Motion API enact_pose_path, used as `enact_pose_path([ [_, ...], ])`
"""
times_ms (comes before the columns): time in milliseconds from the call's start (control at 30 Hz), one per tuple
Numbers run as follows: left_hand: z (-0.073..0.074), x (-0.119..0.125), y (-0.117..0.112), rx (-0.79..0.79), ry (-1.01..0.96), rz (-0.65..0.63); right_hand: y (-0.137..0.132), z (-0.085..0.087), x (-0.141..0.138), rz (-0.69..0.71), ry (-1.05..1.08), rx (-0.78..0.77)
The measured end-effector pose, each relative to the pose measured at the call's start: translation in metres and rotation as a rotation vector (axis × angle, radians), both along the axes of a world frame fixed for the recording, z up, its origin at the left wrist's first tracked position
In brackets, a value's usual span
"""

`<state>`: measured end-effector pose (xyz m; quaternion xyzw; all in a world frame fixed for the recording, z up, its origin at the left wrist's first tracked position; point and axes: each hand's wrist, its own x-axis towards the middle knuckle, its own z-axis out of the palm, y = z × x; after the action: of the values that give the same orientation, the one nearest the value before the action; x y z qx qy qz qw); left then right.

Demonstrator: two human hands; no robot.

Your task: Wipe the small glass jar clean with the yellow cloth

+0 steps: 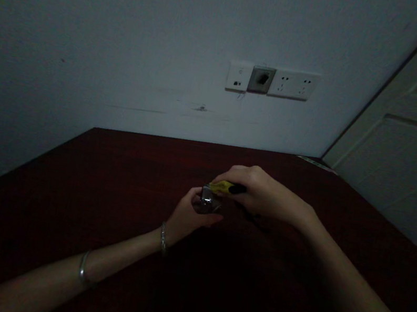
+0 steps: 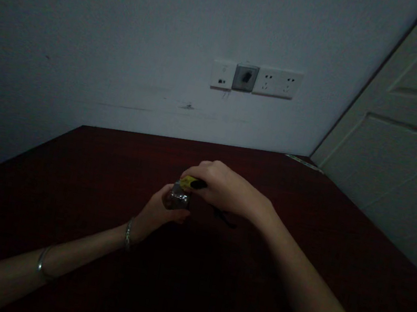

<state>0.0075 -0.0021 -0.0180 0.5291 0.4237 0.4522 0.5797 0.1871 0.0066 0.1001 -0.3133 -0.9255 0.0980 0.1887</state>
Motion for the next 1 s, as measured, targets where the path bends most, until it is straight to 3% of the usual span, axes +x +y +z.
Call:
enact_pose_path([
  [367, 0.017, -0.003, -0.004, -0.091, -0.105, -0.040, -0.002, 0.001, 0.000, 0.099, 0.127, 0.017],
  [600, 0.017, -0.003, -0.002, -0.111, -0.137, -0.057, -0.011, 0.005, -0.002, 0.085, 0.061, -0.007],
  [800, 0.017, -0.003, -0.003, -0.105, -0.128, -0.078, -0.015, 0.016, 0.006, 0.074, 0.033, -0.121],
  [1000, 0.026, -0.005, -0.010, -0.084, -0.157, -0.170, -0.002, 0.005, 0.006, -0.040, 0.258, 0.081],
])
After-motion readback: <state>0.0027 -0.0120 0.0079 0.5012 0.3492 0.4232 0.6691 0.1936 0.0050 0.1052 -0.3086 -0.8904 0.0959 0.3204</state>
